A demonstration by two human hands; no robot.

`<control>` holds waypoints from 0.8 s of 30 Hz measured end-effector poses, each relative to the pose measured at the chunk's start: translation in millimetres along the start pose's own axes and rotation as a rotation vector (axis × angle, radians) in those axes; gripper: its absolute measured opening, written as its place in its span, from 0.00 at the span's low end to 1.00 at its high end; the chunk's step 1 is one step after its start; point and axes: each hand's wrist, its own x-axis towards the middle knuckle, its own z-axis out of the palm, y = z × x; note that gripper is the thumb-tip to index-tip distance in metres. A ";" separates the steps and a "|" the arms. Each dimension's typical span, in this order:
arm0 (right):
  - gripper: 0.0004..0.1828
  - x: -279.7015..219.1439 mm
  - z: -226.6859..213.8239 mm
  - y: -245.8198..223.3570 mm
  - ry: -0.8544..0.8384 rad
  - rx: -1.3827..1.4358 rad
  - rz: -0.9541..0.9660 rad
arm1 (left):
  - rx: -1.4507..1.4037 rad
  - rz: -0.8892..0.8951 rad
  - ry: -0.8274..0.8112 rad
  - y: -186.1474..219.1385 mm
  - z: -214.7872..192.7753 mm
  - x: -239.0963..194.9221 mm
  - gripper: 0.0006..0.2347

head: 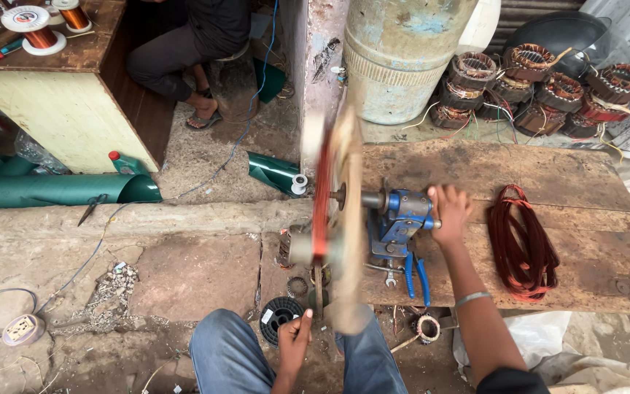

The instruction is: The person winds copper wire onto a wooden spool using a manual winding machine, then removes the resulting coil and prepares the next one.

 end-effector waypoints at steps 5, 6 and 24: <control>0.23 -50.4 -11.3 -12.7 0.141 0.011 -0.181 | 0.014 0.021 0.005 2.1 -1.9 1.9 0.25; 0.15 -60.1 -14.3 -15.7 0.124 -0.065 -0.167 | 0.015 0.028 0.003 3.6 -2.0 1.7 0.25; 0.18 -131.5 -144.3 -47.0 0.274 0.040 -0.101 | 0.059 0.049 0.007 14.0 -2.1 2.1 0.24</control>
